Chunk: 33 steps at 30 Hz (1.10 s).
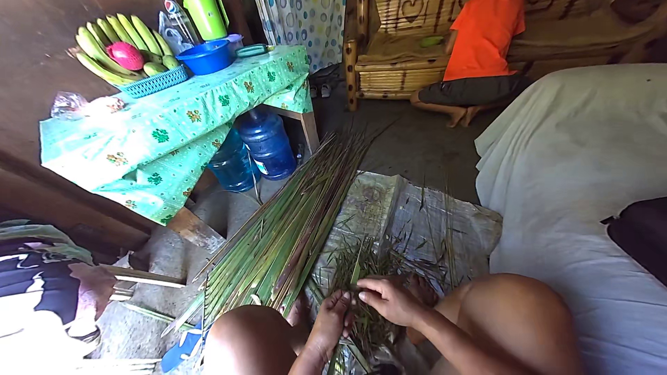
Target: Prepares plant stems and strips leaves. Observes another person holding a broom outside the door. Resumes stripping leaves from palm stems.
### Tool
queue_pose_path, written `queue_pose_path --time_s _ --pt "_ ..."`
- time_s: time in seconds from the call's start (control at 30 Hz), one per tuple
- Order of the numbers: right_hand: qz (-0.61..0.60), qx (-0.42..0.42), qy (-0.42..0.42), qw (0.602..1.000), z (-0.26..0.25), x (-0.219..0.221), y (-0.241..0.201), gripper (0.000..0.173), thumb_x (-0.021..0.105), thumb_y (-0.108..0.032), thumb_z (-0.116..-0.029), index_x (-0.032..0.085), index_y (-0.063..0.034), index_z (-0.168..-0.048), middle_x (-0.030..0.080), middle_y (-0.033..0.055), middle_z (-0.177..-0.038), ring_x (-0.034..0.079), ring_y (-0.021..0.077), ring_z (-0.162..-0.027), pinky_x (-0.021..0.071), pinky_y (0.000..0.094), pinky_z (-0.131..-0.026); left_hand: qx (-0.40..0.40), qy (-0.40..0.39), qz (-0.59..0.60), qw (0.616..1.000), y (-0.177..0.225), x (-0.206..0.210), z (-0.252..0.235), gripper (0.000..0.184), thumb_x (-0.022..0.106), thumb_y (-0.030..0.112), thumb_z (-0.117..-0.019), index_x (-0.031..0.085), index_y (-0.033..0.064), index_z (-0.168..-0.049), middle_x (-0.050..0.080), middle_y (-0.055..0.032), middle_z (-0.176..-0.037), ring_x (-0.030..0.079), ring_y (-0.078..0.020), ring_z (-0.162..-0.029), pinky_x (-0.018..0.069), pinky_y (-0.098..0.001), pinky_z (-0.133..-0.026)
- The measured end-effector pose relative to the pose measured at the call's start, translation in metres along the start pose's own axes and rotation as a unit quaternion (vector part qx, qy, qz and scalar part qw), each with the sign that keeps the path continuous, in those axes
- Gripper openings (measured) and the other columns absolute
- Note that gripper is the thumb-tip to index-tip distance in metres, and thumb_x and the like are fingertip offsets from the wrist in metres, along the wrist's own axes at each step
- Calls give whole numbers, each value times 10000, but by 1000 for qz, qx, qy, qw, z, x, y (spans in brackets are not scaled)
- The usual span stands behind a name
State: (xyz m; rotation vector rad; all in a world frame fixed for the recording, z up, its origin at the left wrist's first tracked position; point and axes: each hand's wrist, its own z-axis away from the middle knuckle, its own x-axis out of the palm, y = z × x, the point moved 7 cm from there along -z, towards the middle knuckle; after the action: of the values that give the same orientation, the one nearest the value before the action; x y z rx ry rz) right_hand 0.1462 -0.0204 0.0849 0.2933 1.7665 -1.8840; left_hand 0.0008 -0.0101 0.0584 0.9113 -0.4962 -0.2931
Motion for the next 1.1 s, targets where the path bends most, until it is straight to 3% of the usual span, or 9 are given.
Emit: queue_pose_path --time_s 0.13,0.23,0.33,0.5,0.7,0.77,0.83,0.97,1.1 --pt "-20 48 90 995 -13 -29 28 372 525 -193 -1048 657 35 -1309 689 203 -1251 663 256 -1172 491 415 -1059 0 -14 17 1000 1 1 4 296 314 135 -1121 554 46 -973 428 61 -541 389 -8 -403 361 -146 -403" --pt "-55 77 122 988 -14 -43 37 355 535 -185 -1051 656 21 -1313 707 178 -1201 688 200 -1060 527 367 -976 0 -8 19 1000 0 0 4 302 306 130 -1121 556 41 -977 428 60 -540 387 -8 -402 355 -146 -400" --pt "-80 53 45 994 -5 -23 13 343 528 -184 -1038 674 17 -1274 712 151 -1095 662 158 -883 541 336 -835 -9 6 24 1000 -1 -3 -1 292 300 149 -1127 542 46 -999 416 61 -551 375 -13 -406 353 -153 -403" --pt "5 -43 6 999 2 6 -6 324 543 -187 -1018 725 18 -1191 731 181 -1087 697 249 -1010 533 401 -944 -13 -2 35 999 -1 -1 -3 298 285 133 -1120 544 59 -991 413 66 -550 371 -7 -404 347 -146 -399" --pt "-12 26 112 993 -18 -32 28 373 534 -200 -1043 668 38 -1298 702 201 -1231 677 247 -1153 501 396 -1047 -23 -26 43 998 -3 4 1 305 297 157 -1126 529 74 -946 396 72 -542 354 -1 -396 330 -139 -388" --pt "-45 53 149 986 -19 -43 33 345 528 -179 -1047 676 28 -1280 722 175 -1152 695 191 -1024 536 355 -954 -23 -27 40 999 -3 4 1 306 294 154 -1124 530 75 -945 401 72 -542 359 0 -396 335 -140 -388" --pt "-75 67 150 984 -16 -44 30 324 515 -160 -1041 677 11 -1264 705 111 -981 624 103 -775 522 277 -741 -24 -21 39 999 -3 3 0 309 292 162 -1126 535 67 -959 413 67 -544 373 -3 -396 349 -144 -390" --pt "-160 112 -3 981 -3 -9 9 348 539 -161 -1034 620 8 -1328 644 52 -888 544 72 -655 465 246 -602 -23 -26 29 999 -3 5 -2 310 277 167 -1131 530 53 -994 438 56 -558 404 -13 -411 375 -147 -408" --pt "-237 131 -1 963 -4 1 11 286 522 -134 -1039 632 7 -1262 570 -28 -746 499 27 -565 418 186 -525 -10 -31 9 999 -1 8 -1 312 266 172 -1132 538 46 -1045 516 33 -618 501 -34 -469 458 -164 -465"
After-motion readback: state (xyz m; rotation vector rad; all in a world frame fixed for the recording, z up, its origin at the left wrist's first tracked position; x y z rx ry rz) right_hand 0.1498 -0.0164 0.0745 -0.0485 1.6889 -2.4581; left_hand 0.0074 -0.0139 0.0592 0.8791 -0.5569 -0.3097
